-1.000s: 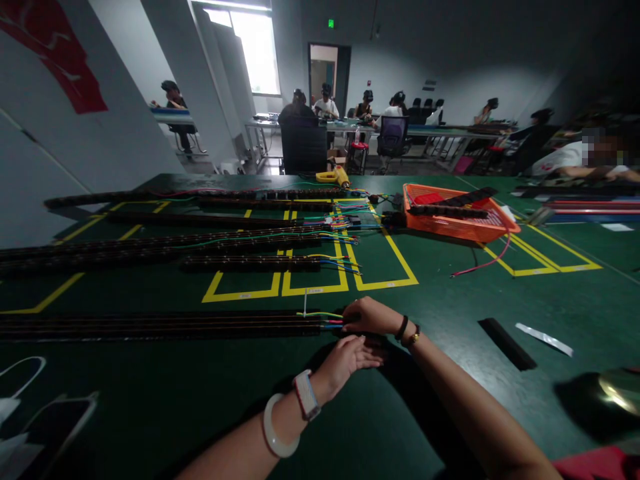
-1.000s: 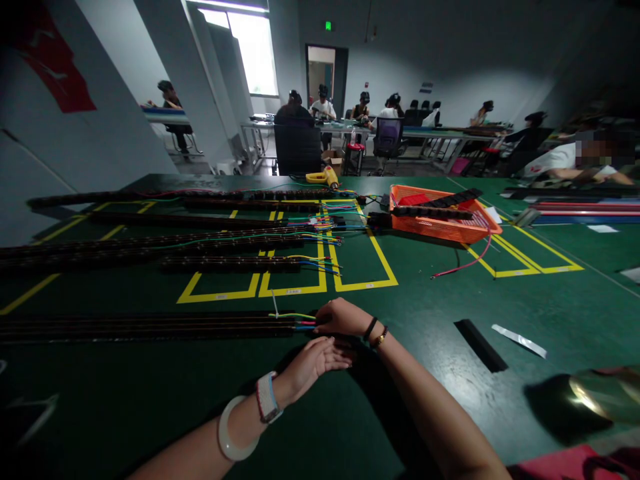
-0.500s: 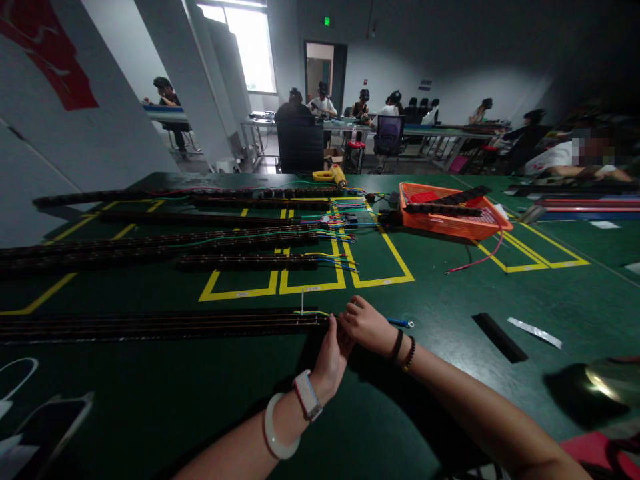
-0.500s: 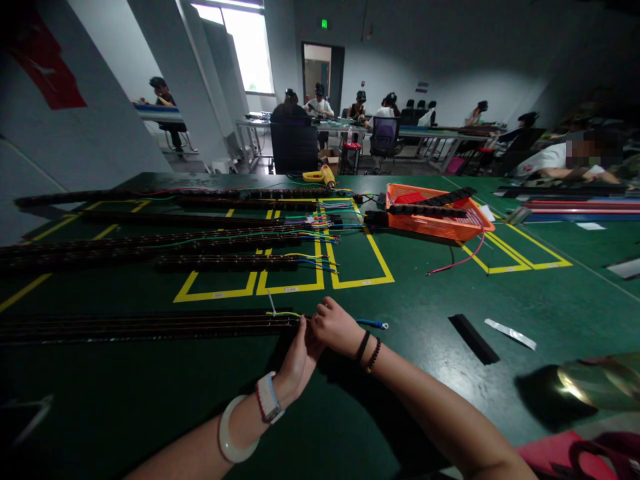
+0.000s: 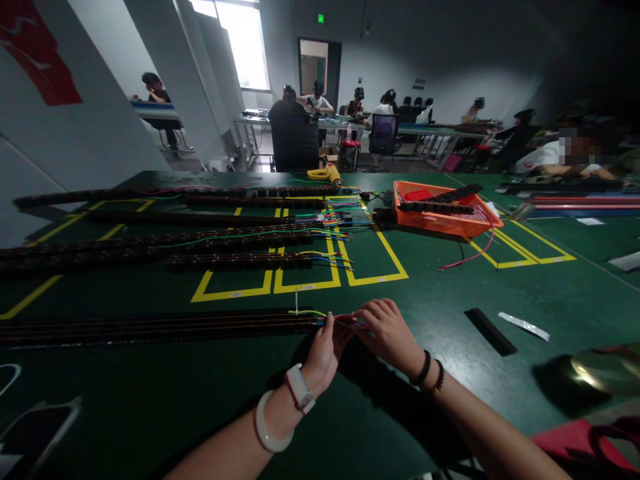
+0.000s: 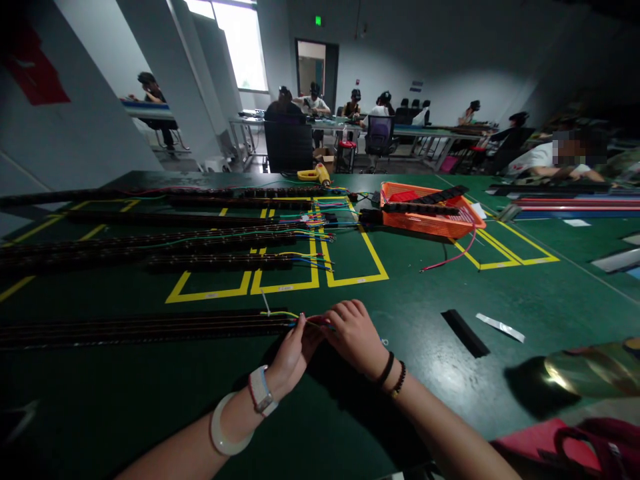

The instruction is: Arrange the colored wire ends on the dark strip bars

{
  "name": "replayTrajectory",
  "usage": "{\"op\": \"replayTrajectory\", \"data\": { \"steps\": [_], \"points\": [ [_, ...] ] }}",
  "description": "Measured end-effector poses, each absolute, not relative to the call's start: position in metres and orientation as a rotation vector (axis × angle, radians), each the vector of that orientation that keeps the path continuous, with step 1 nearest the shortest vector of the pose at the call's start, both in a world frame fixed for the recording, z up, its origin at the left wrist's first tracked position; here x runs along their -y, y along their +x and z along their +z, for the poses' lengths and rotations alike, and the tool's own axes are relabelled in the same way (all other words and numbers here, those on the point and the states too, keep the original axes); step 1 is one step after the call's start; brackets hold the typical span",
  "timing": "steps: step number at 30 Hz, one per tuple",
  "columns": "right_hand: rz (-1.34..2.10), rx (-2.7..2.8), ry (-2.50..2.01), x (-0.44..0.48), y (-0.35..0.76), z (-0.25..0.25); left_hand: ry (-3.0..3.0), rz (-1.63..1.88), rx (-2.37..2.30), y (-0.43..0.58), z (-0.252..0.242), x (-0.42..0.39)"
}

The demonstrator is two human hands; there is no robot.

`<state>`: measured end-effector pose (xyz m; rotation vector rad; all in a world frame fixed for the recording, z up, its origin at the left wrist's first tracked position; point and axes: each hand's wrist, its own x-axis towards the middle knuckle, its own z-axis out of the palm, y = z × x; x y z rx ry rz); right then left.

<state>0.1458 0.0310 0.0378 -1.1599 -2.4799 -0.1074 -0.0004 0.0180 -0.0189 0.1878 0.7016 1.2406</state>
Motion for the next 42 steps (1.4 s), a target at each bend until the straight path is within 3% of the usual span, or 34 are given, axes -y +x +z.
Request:
{"op": "replayTrajectory", "data": {
  "steps": [14, 24, 31, 42],
  "points": [
    [-0.417, 2.502, -1.292, -0.001, 0.152, 0.008, 0.336, 1.221, -0.699, -0.001, -0.018, -0.017],
    [-0.310, 2.456, -1.351, -0.003, 0.147, 0.023, 0.346, 1.229, -0.754, 0.000, -0.016, -0.016],
    [-0.234, 2.449, -1.346, -0.061, 0.163, 0.047, 0.224, 1.191, -0.688, -0.003, -0.012, -0.015],
    [-0.051, 2.605, -1.294, -0.145, 0.149, 0.009, 0.295, 1.159, -0.649, -0.007, -0.015, -0.017]
  ]
}}
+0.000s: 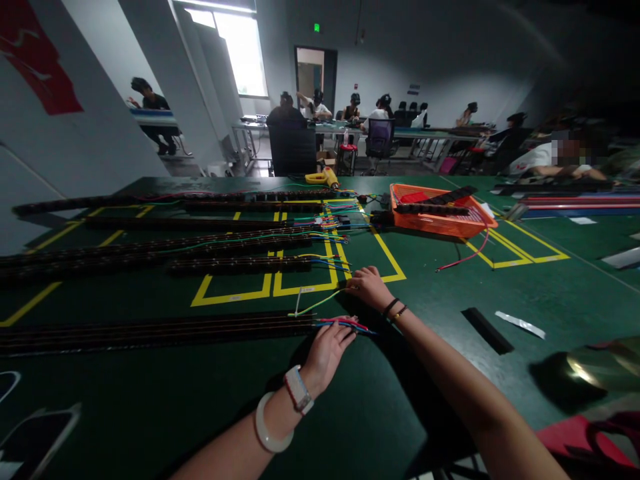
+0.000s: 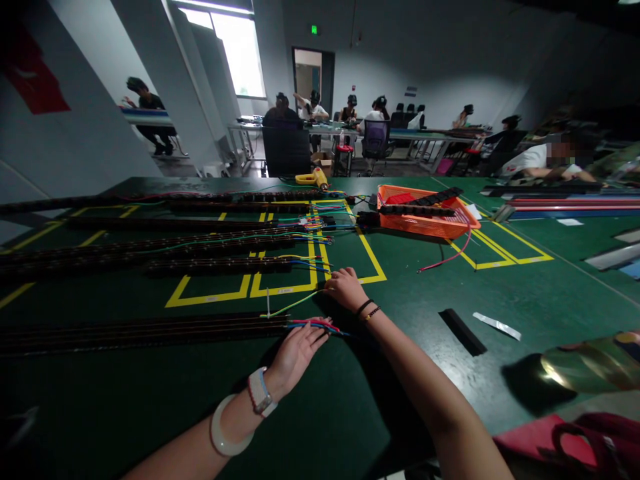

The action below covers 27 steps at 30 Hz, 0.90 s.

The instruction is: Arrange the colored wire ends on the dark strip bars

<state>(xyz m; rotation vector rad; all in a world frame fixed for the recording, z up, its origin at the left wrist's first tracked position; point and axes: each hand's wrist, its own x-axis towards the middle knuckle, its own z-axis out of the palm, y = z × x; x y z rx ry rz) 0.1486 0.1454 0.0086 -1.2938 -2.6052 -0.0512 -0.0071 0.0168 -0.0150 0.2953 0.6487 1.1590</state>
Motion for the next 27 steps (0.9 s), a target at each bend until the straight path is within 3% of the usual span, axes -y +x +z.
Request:
{"op": "replayTrajectory", "data": {
  "steps": [8, 16, 27],
  "points": [
    [0.242, 2.583, -1.267, -0.137, 0.167, 0.010, 0.293, 1.170, -0.648, -0.006, -0.014, -0.015],
    [0.335, 2.465, -1.180, -0.102, 0.183, 0.047, 0.281, 1.185, -0.651, -0.006, -0.018, -0.016],
    [0.029, 2.760, -1.279, -0.059, 0.167, 0.034, 0.243, 1.183, -0.654, -0.005, -0.010, -0.015]
  ]
}}
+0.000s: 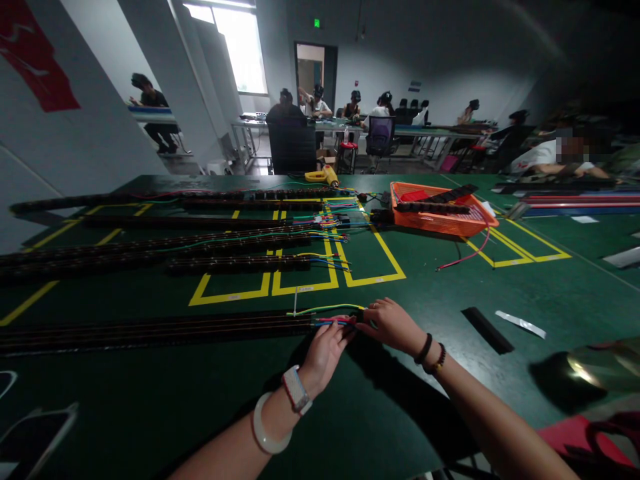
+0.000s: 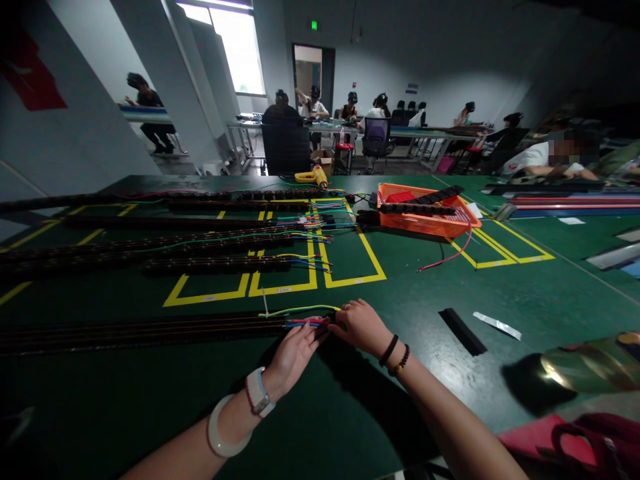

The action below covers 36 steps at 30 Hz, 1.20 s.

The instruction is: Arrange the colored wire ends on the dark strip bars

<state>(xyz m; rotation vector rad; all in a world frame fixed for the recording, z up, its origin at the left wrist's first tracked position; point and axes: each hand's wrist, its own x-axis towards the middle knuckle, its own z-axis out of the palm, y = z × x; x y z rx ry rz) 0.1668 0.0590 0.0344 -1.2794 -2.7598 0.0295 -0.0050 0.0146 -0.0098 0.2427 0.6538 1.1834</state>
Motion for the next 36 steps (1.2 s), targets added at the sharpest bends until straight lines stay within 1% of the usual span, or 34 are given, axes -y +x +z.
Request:
{"op": "replayTrajectory", "data": {
  "steps": [5, 10, 13, 18, 26, 30, 36],
  "points": [
    [0.067, 2.804, -1.247, -0.062, 0.165, 0.034, 0.246, 1.180, -0.671, -0.005, -0.013, -0.015],
    [-0.067, 2.747, -1.332, -0.068, 0.162, 0.035, 0.268, 1.195, -0.665, -0.004, -0.015, -0.016],
    [-0.082, 2.720, -1.383, -0.073, 0.160, 0.035, 0.311, 1.194, -0.666, -0.003, -0.017, -0.015],
    [0.017, 2.643, -1.479, -0.078, 0.154, 0.027, 0.374, 1.209, -0.696, -0.003, -0.019, -0.013],
    [0.055, 2.638, -1.530, -0.071, 0.156, 0.012, 0.399, 1.195, -0.698, -0.003, -0.016, -0.013],
    [0.119, 2.566, -1.555, -0.064, 0.162, 0.016, 0.409, 1.186, -0.687, -0.003, -0.015, -0.013],
    [0.343, 2.364, -1.644, -0.044, 0.176, 0.034, 0.408, 1.188, -0.712, -0.003, -0.015, -0.013]
  ]
}}
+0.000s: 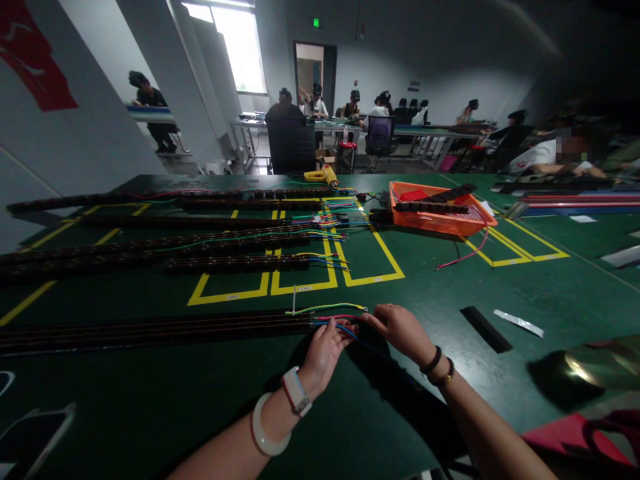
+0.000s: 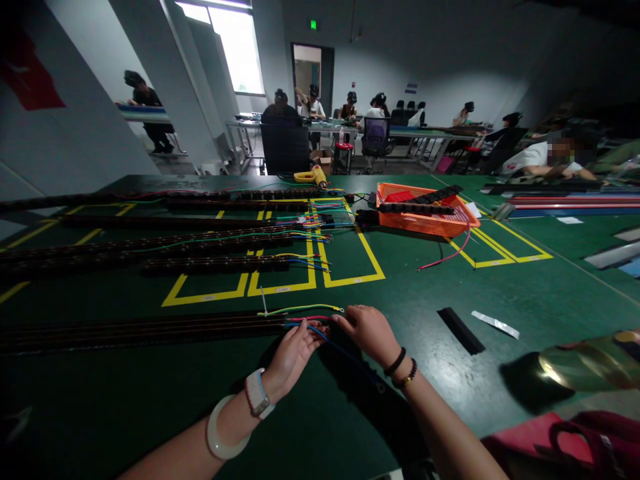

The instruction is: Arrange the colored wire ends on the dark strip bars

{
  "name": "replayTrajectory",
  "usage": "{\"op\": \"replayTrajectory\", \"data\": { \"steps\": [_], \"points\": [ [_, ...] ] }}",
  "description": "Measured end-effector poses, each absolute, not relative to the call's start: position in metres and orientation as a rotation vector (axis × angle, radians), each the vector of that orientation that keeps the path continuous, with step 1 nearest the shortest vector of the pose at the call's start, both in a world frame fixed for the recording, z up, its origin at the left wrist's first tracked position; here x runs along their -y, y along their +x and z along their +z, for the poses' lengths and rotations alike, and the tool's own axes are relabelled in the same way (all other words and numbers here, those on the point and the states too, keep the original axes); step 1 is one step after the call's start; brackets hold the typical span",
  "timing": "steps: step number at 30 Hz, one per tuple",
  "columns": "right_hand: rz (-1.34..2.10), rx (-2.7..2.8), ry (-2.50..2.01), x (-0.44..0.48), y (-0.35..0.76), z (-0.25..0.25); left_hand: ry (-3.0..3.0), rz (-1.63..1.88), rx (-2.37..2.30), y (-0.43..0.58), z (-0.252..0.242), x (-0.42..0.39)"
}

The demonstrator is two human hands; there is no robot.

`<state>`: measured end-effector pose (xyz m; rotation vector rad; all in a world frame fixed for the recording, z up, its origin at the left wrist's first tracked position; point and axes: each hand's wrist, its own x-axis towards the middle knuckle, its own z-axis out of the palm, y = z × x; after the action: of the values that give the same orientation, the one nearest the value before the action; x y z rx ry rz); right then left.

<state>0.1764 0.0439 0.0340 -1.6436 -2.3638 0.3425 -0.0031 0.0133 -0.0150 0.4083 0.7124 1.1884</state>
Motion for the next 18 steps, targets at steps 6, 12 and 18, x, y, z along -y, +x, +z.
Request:
{"op": "replayTrajectory", "data": {
  "steps": [6, 12, 18],
  "points": [
    [0.832, 2.432, -1.589, -0.018, 0.192, 0.037, 0.428, 1.191, -0.713, -0.002, -0.019, -0.013],
    [0.951, 2.434, -1.453, -0.012, 0.192, 0.027, 0.525, 1.101, -0.767, -0.004, -0.020, -0.015],
    [0.834, 2.402, -1.397, -0.019, 0.194, 0.020, 0.791, 0.752, -0.952, 0.001, -0.007, -0.008]
  ]
}}
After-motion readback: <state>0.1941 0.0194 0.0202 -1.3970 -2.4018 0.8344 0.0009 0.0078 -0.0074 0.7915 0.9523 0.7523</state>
